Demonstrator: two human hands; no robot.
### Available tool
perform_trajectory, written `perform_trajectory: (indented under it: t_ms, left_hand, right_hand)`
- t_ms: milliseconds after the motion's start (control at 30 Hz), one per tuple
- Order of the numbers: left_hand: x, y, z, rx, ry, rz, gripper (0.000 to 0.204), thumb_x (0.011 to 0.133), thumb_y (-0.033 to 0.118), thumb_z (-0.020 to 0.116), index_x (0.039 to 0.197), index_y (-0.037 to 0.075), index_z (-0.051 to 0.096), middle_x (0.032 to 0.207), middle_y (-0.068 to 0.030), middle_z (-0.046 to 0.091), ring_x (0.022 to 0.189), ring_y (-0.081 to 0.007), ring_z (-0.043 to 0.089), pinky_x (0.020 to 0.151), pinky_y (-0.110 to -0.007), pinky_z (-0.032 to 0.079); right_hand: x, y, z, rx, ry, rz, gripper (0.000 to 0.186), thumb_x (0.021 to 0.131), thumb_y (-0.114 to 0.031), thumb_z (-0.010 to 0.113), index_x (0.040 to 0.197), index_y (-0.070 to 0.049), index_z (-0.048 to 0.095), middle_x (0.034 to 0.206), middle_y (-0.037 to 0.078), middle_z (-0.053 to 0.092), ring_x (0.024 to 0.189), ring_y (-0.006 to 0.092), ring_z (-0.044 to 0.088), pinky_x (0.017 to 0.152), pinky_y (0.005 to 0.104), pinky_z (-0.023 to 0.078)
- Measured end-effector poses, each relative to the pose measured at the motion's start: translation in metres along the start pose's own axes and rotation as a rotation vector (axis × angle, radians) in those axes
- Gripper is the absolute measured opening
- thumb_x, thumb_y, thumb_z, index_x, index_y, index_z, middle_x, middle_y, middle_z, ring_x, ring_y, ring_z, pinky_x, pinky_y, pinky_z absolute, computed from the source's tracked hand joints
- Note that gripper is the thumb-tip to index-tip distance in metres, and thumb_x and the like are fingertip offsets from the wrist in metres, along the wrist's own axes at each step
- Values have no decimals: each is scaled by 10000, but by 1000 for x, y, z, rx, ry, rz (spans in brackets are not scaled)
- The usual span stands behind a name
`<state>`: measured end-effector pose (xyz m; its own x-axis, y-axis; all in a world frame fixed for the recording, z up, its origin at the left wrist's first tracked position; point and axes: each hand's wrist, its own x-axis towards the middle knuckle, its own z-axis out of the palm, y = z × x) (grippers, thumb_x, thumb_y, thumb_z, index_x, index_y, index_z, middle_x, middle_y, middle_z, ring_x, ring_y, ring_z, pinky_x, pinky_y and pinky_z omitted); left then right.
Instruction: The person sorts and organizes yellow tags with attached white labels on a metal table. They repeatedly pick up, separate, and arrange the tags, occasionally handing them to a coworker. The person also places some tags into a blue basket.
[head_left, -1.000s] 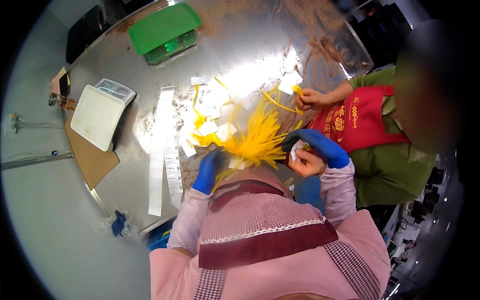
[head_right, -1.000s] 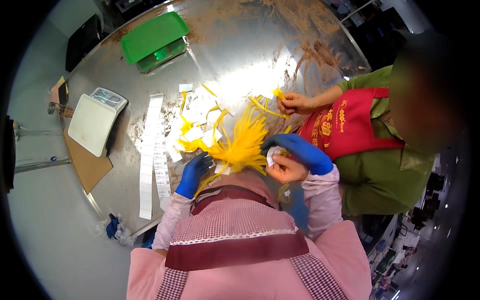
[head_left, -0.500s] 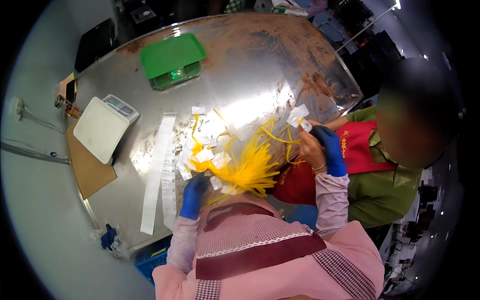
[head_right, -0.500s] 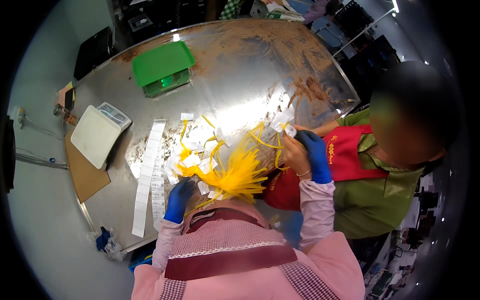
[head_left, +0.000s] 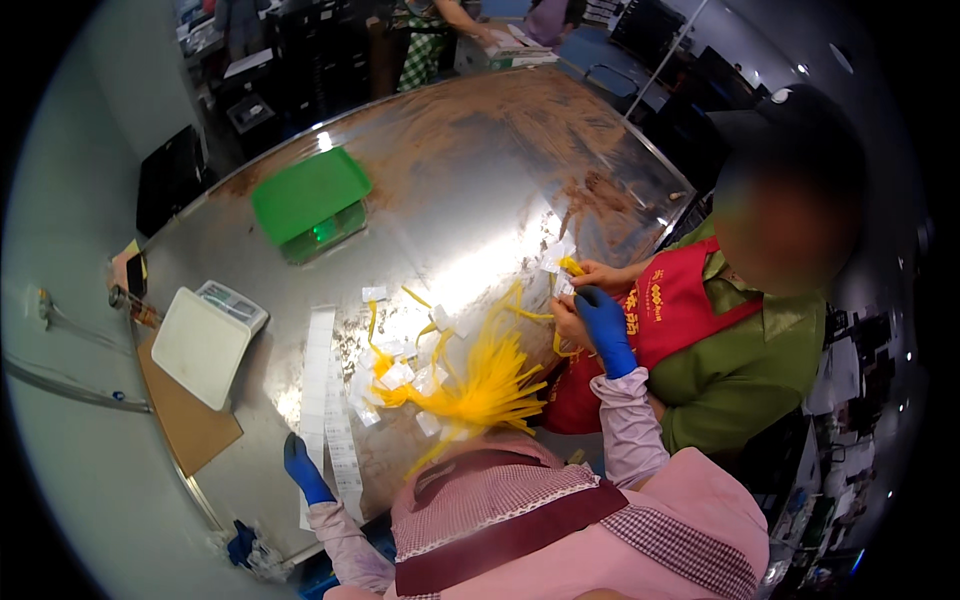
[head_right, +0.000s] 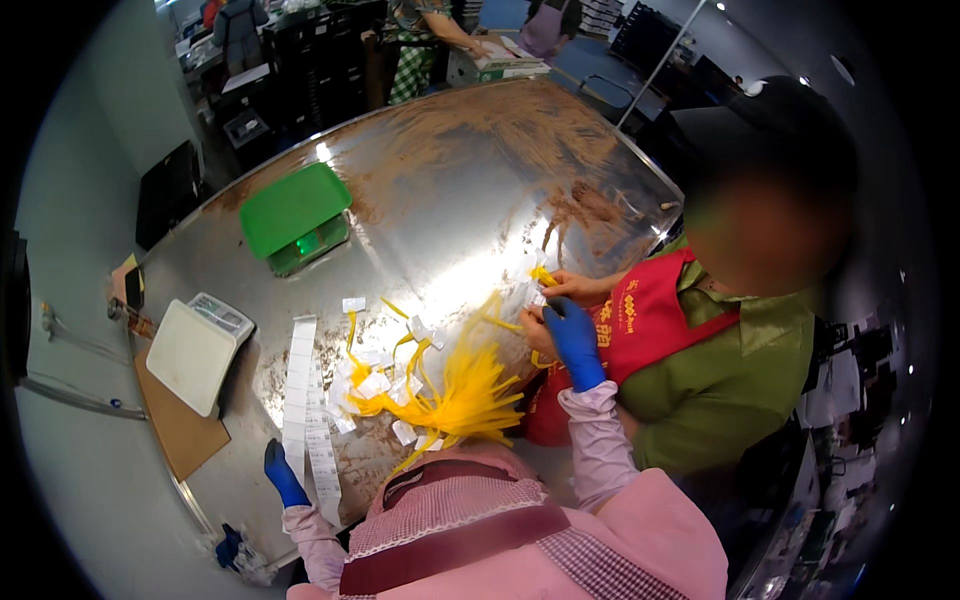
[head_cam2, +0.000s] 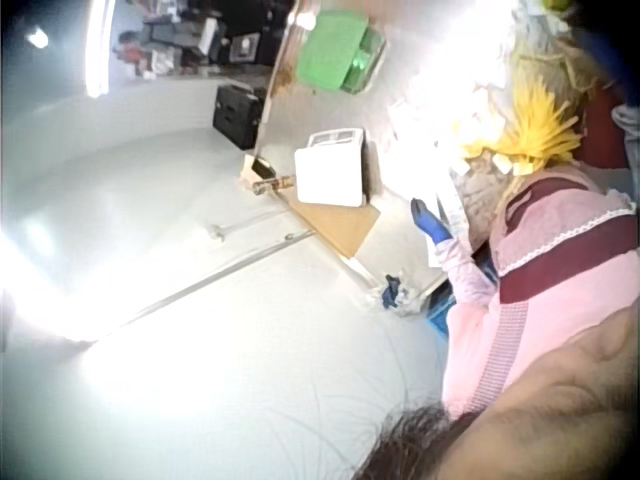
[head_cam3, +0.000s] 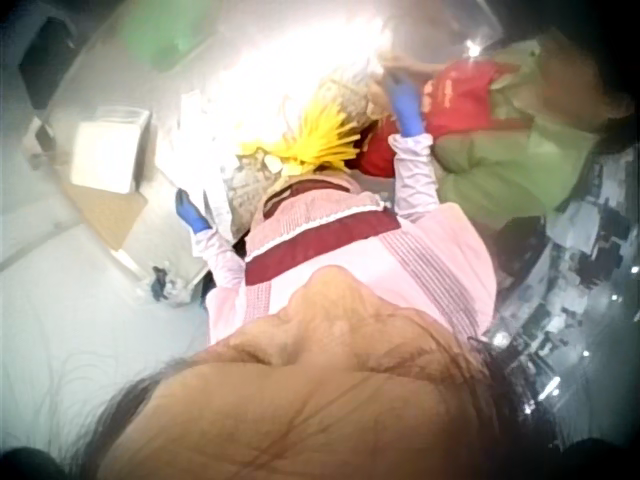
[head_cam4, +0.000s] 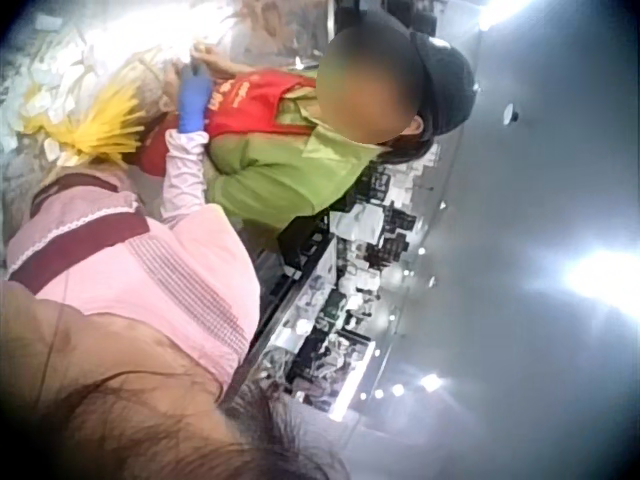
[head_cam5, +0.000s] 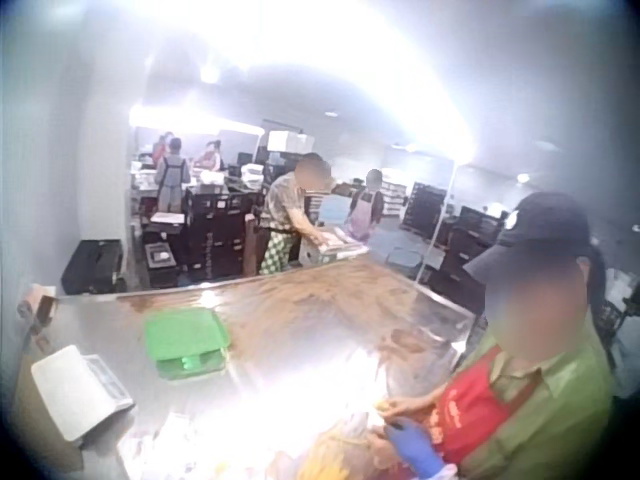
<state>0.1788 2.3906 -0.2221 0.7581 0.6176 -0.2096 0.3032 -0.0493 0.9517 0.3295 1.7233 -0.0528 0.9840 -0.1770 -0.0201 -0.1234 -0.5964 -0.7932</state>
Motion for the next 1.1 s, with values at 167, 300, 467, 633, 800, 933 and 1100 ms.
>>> perform_trajectory:
  t_ms: [167,300,467,633,800,933,1100]
  left_hand:
    - [6,-23,5,379,35,66,439,896,159,654,1272,-56,583,1243,-217,623,1139,-320,595,990,-380,455]
    - [-7,-25,27,731,-39,236,730,842,270,739,1441,5,417,1460,-239,434,1351,-378,405,1108,-458,353]
    - [-23,-23,43,946,-50,222,921,742,353,798,1479,20,358,1540,-249,310,1401,-463,292,1153,-497,299]
    - [-23,-26,41,835,-59,218,857,737,295,785,1444,-4,403,1535,-254,314,1396,-464,301,1150,-496,310]
    - [-24,-18,36,928,-73,236,783,771,269,760,1427,-2,430,1530,-232,329,1393,-450,311,1139,-488,331]
    - [-28,-11,33,901,-72,248,742,774,273,759,1403,5,470,1524,-221,346,1391,-445,313,1121,-483,354]
    - [-30,2,32,960,25,378,627,823,220,732,1343,-48,507,1450,-243,435,1311,-396,440,1059,-452,424]
  right_hand:
    - [-11,4,10,104,61,-24,213,947,-222,593,961,-16,644,854,73,673,746,165,625,675,304,484]
    - [-15,-49,-3,255,-91,122,197,964,-195,580,958,-10,648,859,58,672,736,137,622,659,295,483]
    - [-15,-75,-2,223,91,71,260,981,-253,568,953,-12,664,863,89,698,725,173,652,634,323,494]
    - [-26,-49,20,-274,119,152,391,932,-420,603,983,-39,676,841,178,690,777,327,674,679,400,506]
    - [-19,-98,62,-260,3,215,485,925,-486,592,1033,-23,685,973,183,706,874,338,677,783,404,507]
    - [-55,-157,121,-254,-317,13,561,941,-572,524,1073,-53,689,1044,176,699,942,370,660,842,406,503]
    - [-113,-173,185,-279,-623,-235,335,957,-461,522,1056,-181,675,880,133,660,807,309,648,737,390,490]
